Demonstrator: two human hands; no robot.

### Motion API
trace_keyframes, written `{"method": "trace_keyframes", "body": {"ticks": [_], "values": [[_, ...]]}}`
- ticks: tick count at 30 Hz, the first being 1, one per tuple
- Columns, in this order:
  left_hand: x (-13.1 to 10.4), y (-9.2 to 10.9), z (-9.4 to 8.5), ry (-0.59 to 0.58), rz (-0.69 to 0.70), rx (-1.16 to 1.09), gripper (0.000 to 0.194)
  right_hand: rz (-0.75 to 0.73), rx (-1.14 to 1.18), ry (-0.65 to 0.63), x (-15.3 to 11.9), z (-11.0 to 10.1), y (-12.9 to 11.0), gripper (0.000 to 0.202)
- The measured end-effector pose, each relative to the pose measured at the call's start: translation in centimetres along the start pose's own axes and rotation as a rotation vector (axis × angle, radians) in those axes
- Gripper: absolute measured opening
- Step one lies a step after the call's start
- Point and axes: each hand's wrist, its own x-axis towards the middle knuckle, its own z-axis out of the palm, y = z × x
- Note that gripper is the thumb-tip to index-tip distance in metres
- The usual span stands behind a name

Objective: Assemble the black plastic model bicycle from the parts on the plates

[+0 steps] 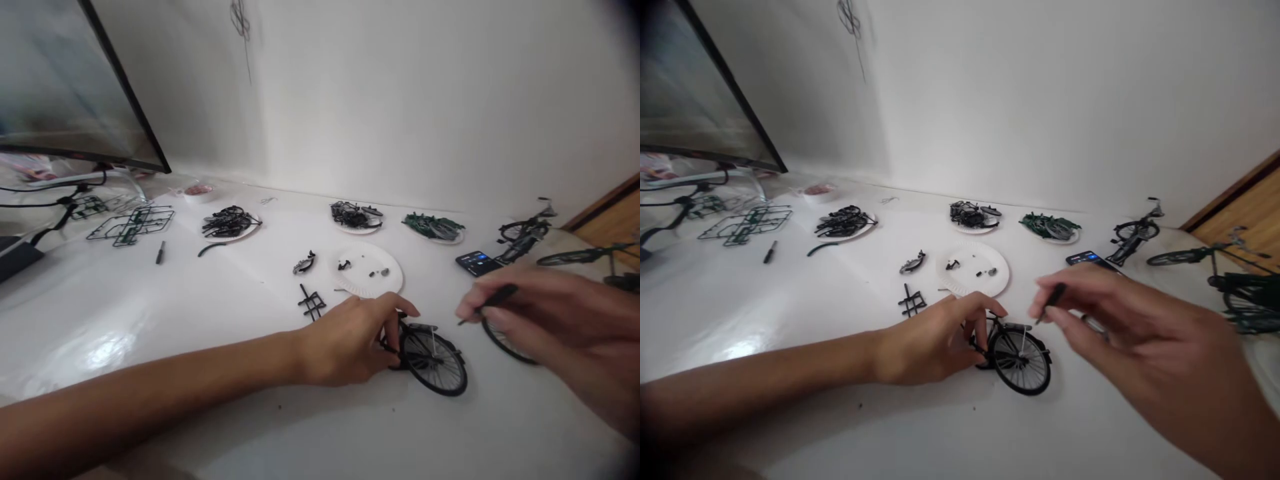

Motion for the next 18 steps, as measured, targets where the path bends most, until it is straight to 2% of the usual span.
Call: {"method": "trace_keyframes", "body": {"ticks": [1,2,6,9,13,18], "values": [[0.3,-0.1,-0.1,-0.02,-0.015,-0.04,0.055,-0.007,0.035,-0.087,-0.1,0.5,-0.9,0.01],[0.5,-0.3,-0.1,-0.033,-0.028,-0.077,0.055,-0.013,0.093,-0.099,-0.3,1.1,-1.6,0.01],[0.6,-0.6,0.2,-0.005,-0.009,-0.141,0.043,0.122,0.191,-0.01,-1.6,3.8,-2.1,0.007],[0.3,-0.6,0.5,0.022,-0.004,-0.092,0.038,0.08,0.187,0.041,-2.6,5.1,-1.5,0.015],[0.0,-0.5,0.7,0.064,-0.029,-0.018,0.033,-0.063,0.166,0.014,-3.2,5.5,-1.3,0.024],[-0.1,-0.6,0.9,0.073,-0.017,-0.012,0.029,-0.054,0.149,-0.048,-3.1,5.6,-1.0,0.023]]}}
